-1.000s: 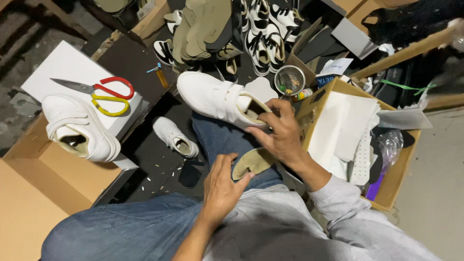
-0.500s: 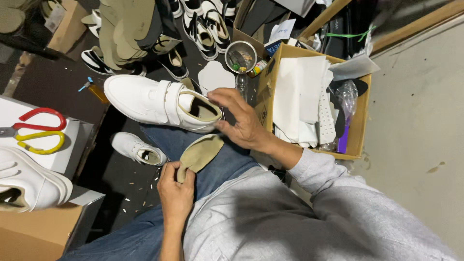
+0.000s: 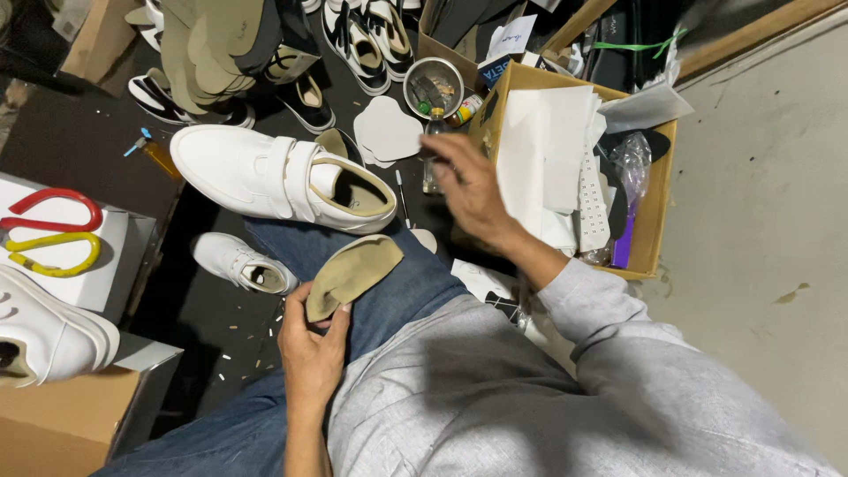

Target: The person cleans a white shoe by rubbing it with a sponge and a cloth, then inserts a support and places the shoe into a box.

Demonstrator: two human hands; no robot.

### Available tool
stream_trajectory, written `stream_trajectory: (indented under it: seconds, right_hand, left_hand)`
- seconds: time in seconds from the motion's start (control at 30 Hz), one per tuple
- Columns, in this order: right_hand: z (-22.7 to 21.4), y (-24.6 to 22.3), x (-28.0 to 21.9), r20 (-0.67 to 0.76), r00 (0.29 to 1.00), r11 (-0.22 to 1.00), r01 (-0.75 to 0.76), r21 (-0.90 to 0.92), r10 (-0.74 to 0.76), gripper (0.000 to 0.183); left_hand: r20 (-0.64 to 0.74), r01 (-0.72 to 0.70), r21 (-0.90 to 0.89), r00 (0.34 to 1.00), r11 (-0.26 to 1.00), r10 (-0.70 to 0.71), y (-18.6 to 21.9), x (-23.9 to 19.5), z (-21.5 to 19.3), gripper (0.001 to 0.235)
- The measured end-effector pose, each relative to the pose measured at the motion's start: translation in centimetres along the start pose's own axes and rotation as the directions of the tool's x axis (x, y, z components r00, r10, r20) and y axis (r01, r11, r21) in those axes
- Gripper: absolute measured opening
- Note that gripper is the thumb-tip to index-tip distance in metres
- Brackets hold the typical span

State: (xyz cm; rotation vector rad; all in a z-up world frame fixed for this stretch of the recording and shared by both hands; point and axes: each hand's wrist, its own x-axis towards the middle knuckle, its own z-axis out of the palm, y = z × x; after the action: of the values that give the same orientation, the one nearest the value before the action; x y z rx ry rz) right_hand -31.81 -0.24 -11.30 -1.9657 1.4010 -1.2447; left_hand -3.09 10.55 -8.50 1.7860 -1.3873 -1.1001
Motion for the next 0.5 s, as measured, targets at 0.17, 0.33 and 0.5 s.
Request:
stream_trajectory:
  seconds: [0.17, 0.33, 0.5]
  right_hand:
    - [-5.1, 11.2, -1.2, -0.362, 0.900, 0.951, -0.294, -0.097, 0.242, 0.016]
    - [-9.3, 16.9, -6.7, -0.523, 0.831, 0.798, -0.441, -0.410, 0.189, 0.035]
    - [-11.2, 19.2, -7.6, -0.574, 0.797, 0.771, -0.481, -0.416, 0.188, 0.045]
  left_hand:
    - [0.020, 0.141, -0.029, 0.990, 0.990, -0.140, -0.1, -0.1, -0.2, 0.044]
    - [-0.033, 0.117, -0.048, 0.992, 0.992, -0.119, -1.9, 0.1, -0.1, 0.044]
    - [-0.029, 0.111, -0.079, 0.993, 0.991, -0.113, -1.9, 0.2, -0.1, 0.041]
